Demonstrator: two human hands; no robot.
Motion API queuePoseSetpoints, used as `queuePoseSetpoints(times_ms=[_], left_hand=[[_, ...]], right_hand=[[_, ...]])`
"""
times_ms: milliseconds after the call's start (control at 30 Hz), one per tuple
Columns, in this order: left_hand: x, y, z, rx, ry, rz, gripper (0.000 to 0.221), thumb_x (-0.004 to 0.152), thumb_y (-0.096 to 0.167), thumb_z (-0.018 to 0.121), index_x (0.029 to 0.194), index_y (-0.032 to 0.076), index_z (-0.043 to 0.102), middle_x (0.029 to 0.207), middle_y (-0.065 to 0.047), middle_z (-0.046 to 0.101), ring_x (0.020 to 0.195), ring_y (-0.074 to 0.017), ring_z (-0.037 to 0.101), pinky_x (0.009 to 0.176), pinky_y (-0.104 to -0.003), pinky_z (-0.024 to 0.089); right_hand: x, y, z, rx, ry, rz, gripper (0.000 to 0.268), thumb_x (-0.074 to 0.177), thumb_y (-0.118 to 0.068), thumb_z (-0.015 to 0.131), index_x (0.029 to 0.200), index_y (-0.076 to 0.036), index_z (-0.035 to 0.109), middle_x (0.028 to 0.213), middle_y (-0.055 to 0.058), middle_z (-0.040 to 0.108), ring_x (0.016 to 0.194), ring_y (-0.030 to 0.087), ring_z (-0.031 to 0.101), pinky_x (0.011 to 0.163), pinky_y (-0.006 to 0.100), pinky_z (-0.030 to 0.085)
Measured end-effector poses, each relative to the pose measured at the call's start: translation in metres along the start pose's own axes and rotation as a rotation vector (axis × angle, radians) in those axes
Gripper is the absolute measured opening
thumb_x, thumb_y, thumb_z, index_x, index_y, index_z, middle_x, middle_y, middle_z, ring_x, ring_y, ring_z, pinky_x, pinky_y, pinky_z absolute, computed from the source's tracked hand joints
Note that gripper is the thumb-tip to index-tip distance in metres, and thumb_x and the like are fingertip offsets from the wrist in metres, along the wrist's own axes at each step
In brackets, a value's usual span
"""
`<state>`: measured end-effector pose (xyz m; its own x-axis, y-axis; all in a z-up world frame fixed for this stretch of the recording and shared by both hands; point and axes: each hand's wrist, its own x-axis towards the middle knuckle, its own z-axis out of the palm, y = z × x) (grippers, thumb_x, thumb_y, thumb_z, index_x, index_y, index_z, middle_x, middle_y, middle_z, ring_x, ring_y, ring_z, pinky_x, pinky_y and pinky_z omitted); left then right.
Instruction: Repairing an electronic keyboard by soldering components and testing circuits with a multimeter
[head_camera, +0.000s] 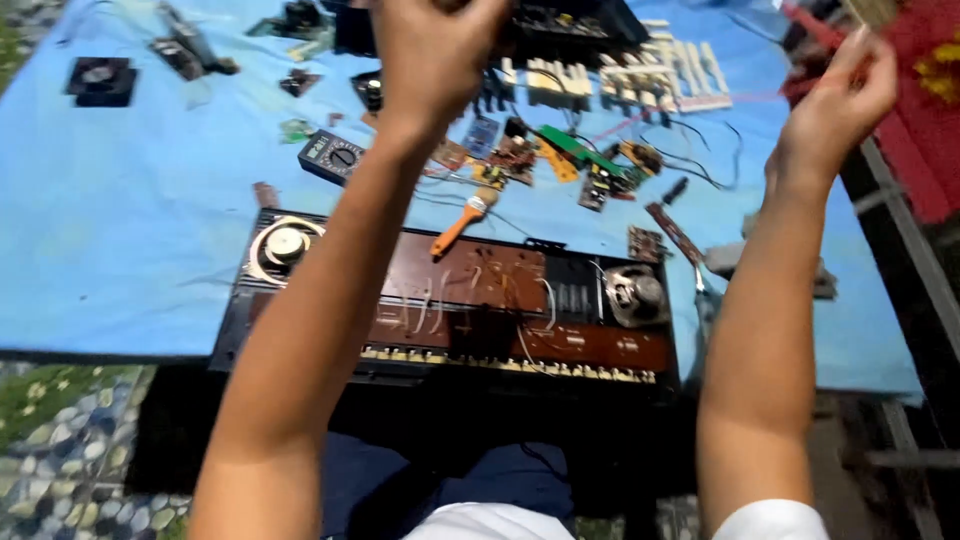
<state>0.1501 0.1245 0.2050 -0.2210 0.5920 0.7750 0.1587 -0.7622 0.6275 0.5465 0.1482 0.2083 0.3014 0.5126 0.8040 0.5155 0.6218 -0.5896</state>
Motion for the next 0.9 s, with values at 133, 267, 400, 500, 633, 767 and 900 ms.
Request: queuePoseSetpoints(times_ms=[133,267,400,500,633,767,900], left_hand=[[-0.028,-0.010,0.056,-0.063,-0.070,-0.046,0.026,0.093,0.026,0.073,0.072,0.009,0.070,0.058,0.000,0.071,0.044,-0.0048,0.059,0.040,-0.019,0.045],[-0.091,-0.044,0.122,-0.084,-0.109,-0.333,0.029,0.087,0.033,0.077,0.067,0.014,0.069,0.054,-0.002,0.066,0.047,-0.0130,0.060,0.047,-0.024,0.044],[-0.138,-0.043,0.157,-0.006,-0.130,-0.449,0.032,0.083,0.042,0.080,0.069,0.015,0.070,0.055,-0.017,0.066,0.067,-0.0405,0.072,0.063,-0.042,0.053],[-0.154,-0.029,0.153,0.033,-0.199,-0.510,0.034,0.085,0.045,0.077,0.068,0.017,0.067,0.055,-0.010,0.068,0.069,-0.0377,0.073,0.069,-0.042,0.055],[-0.185,-0.036,0.157,0.065,-0.346,-0.534,0.036,0.086,0.050,0.075,0.070,0.020,0.064,0.053,-0.001,0.068,0.066,-0.0285,0.074,0.073,-0.033,0.054],[-0.205,-0.044,0.156,0.130,-0.443,-0.541,0.035,0.089,0.051,0.074,0.076,0.018,0.068,0.063,-0.008,0.071,0.075,-0.0328,0.075,0.078,-0.038,0.052],[-0.218,-0.045,0.152,0.163,-0.500,-0.589,0.033,0.087,0.053,0.074,0.077,0.022,0.069,0.063,-0.007,0.072,0.077,-0.0342,0.075,0.078,-0.039,0.054]], right_hand=[[-0.082,-0.003,-0.054,-0.097,-0.027,-0.061,0.006,0.115,0.006,0.059,0.117,0.001,0.059,0.090,0.006,0.049,0.082,0.022,0.057,0.072,0.037,0.054],[-0.175,-0.038,-0.068,-0.540,-0.020,-0.004,0.006,0.103,-0.003,0.076,0.108,0.000,0.073,0.088,0.014,0.069,0.079,0.029,0.065,0.073,0.036,0.053],[-0.246,-0.042,-0.071,-0.653,0.073,0.099,0.009,0.107,-0.013,0.075,0.098,-0.010,0.075,0.080,0.008,0.073,0.076,0.028,0.073,0.077,0.037,0.057],[-0.270,-0.060,-0.068,-0.650,0.074,0.198,0.010,0.108,-0.014,0.069,0.099,-0.011,0.073,0.076,0.004,0.073,0.073,0.023,0.073,0.075,0.036,0.057],[-0.285,-0.067,-0.065,-0.656,0.041,0.242,0.012,0.108,-0.019,0.068,0.102,-0.011,0.074,0.080,0.005,0.075,0.077,0.027,0.074,0.076,0.039,0.057],[-0.291,-0.072,-0.054,-0.667,-0.034,0.146,0.011,0.106,-0.017,0.066,0.102,-0.012,0.074,0.077,0.003,0.075,0.075,0.028,0.074,0.072,0.040,0.057],[-0.304,-0.067,-0.046,-0.671,-0.081,0.118,0.007,0.104,-0.014,0.067,0.105,-0.013,0.074,0.079,0.002,0.075,0.080,0.029,0.074,0.074,0.040,0.057]])
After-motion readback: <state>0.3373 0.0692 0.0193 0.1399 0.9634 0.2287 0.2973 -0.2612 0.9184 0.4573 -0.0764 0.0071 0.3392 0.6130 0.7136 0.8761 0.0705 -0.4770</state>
